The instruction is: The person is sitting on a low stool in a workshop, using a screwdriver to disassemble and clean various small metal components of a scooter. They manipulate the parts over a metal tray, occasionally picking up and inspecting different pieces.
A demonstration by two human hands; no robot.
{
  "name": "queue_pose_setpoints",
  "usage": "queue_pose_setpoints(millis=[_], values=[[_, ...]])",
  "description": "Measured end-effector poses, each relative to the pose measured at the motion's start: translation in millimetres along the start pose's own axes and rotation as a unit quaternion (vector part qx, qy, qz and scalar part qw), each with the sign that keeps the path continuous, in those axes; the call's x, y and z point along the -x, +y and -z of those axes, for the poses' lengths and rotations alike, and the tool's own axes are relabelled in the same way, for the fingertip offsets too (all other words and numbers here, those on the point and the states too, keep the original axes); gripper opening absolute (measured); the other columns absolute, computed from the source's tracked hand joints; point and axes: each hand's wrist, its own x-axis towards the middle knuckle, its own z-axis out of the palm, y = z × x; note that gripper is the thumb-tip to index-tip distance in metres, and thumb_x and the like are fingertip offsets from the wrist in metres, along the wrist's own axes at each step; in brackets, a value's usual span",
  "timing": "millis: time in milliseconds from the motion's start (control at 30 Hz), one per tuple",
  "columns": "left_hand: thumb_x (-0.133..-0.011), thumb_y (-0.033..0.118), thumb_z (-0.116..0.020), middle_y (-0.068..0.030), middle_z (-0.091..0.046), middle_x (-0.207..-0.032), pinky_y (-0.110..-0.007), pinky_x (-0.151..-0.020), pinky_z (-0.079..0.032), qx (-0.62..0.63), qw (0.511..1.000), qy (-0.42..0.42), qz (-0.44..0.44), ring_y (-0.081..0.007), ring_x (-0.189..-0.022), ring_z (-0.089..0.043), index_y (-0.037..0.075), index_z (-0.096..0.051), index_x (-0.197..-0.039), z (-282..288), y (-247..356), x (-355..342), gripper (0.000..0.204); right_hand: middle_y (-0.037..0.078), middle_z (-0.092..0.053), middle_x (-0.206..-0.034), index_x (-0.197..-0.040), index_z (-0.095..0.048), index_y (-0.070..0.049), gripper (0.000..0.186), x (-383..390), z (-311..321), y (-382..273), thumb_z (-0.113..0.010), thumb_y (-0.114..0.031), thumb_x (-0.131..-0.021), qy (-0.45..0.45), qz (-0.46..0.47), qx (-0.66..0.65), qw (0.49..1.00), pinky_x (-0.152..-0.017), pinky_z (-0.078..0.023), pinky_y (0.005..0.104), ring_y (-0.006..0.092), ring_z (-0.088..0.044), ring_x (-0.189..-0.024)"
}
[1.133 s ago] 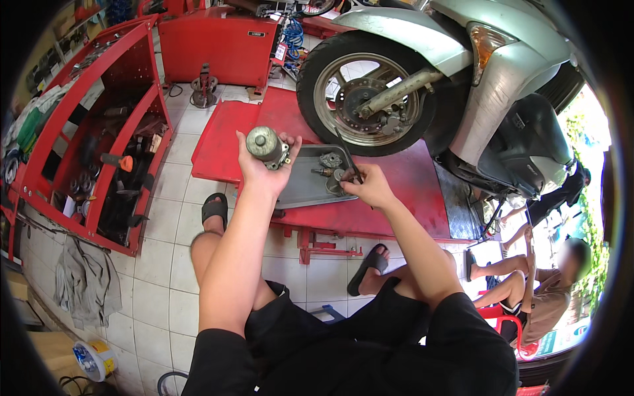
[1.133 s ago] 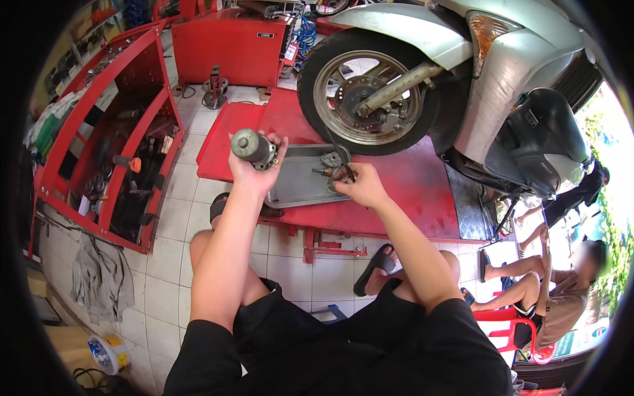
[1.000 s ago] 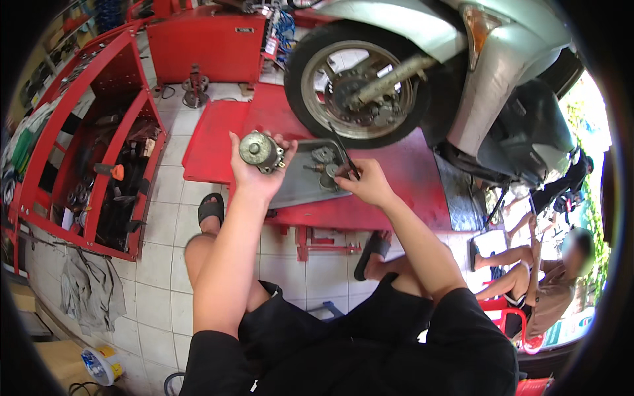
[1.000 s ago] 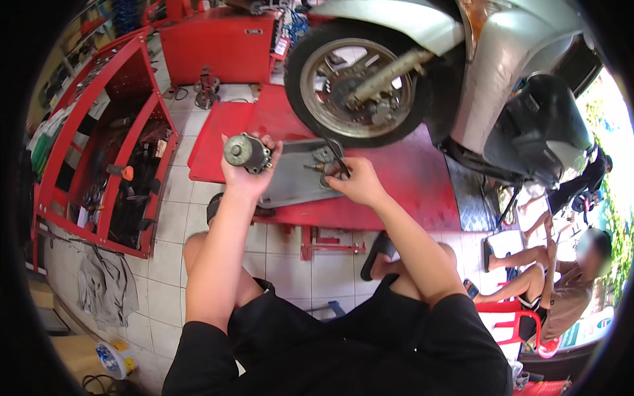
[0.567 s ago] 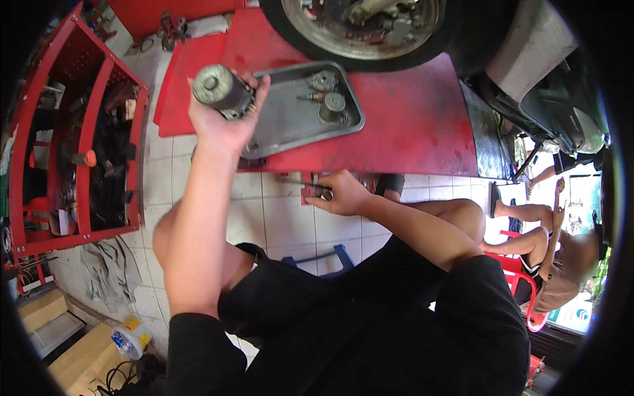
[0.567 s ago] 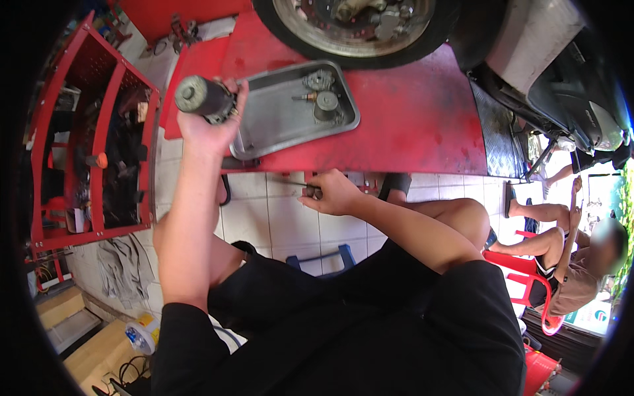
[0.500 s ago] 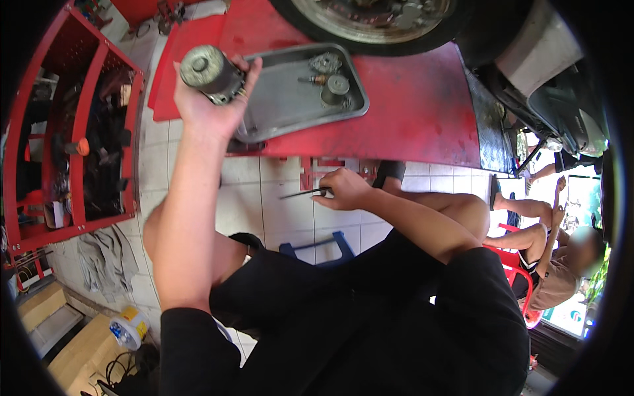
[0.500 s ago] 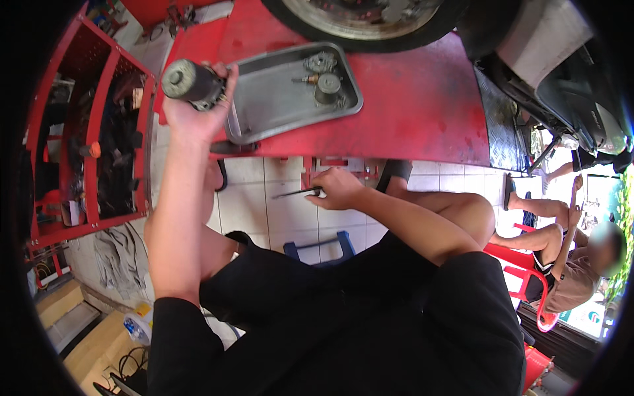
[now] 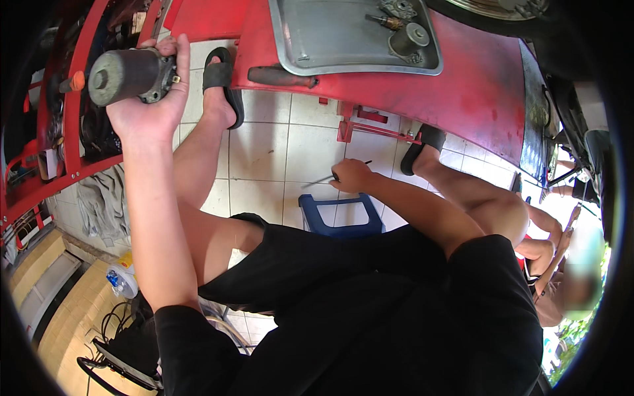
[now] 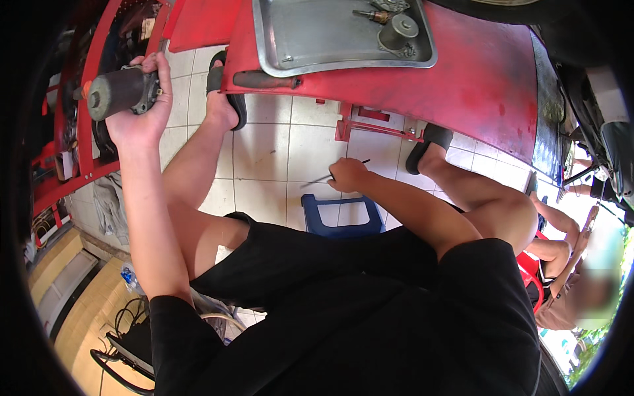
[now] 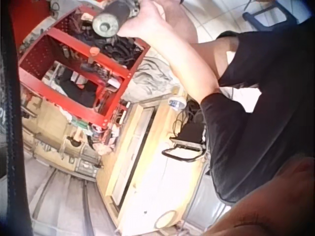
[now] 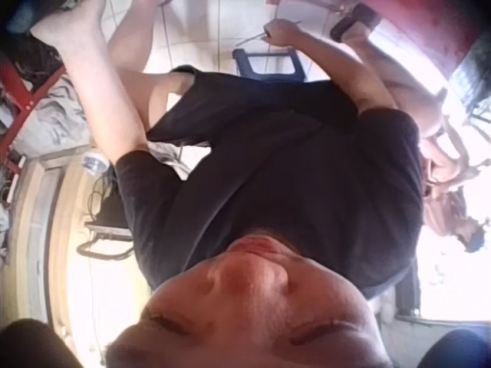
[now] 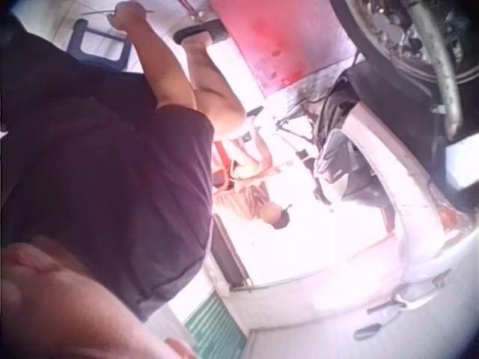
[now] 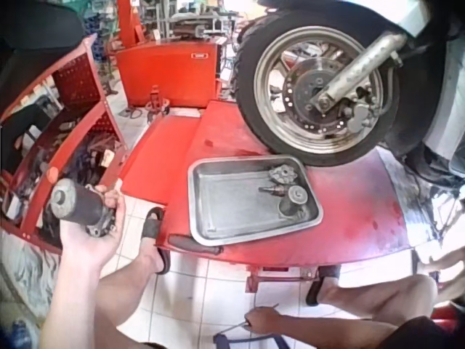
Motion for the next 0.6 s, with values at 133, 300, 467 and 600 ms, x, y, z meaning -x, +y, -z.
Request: queue_pose_setpoints(millis=[133, 300, 467, 600], values=[[-0.094, 0.030, -0.061, -0.0177, -0.048, -0.090, -0.051, -0.106, -0.050, 0.019, 1.000, 0.005, -0.016, -0.0288, -0.088, -0.051, -0.010, -0.049, -0.099, 5, 14, 7, 0.042, 0.020, -0.069, -0.091, -0.087, -0.068, -0.004, 0.025, -46, -23, -24, -0.069, -0.029, -0.084, 0.069, -0.008, -0.023, 0.997, -0.077, -0.054, 0.0505, 0.0399, -0.068, -0.088], [-0.088, 0.023, -0.066, -0.0136, -0.049, -0.088, -0.051, -0.103, -0.052, 0.087, 0.995, 0.056, 0.011, -0.0268, -0.089, -0.051, -0.007, -0.053, -0.097, 10, 20, 12, 0.034, 0.020, -0.071, -0.095, -0.092, -0.068, -0.002, 0.018, -107, -8, -71, -0.064, -0.017, -0.085, 0.078, 0.009, -0.032, 0.996, -0.079, -0.056, 0.0497, 0.0392, -0.069, -0.092], [-0.094, 0.022, -0.056, -0.0166, -0.050, -0.090, -0.053, -0.110, -0.047, 0.077, 0.996, 0.036, 0.034, -0.0296, -0.090, -0.052, -0.010, -0.050, -0.096, 18, 27, 6, 0.032, 0.019, -0.073, -0.099, -0.094, -0.070, -0.002, 0.018, -160, -6, -91, -0.056, -0.004, -0.083, 0.125, 0.015, -0.018, 0.992, -0.079, -0.057, 0.0457, 0.0364, -0.071, -0.094], [-0.093, 0.023, -0.054, -0.0135, -0.051, -0.091, -0.054, -0.107, -0.048, 0.112, 0.990, 0.027, 0.078, -0.0284, -0.088, -0.053, -0.007, -0.051, -0.094, 6, 29, 1, 0.030, 0.017, -0.074, -0.101, -0.097, -0.073, -0.004, 0.022, -185, -12, -88, -0.055, -0.005, -0.085, 0.082, 0.052, 0.040, 0.994, -0.078, -0.059, 0.0442, 0.0338, -0.073, -0.095]])
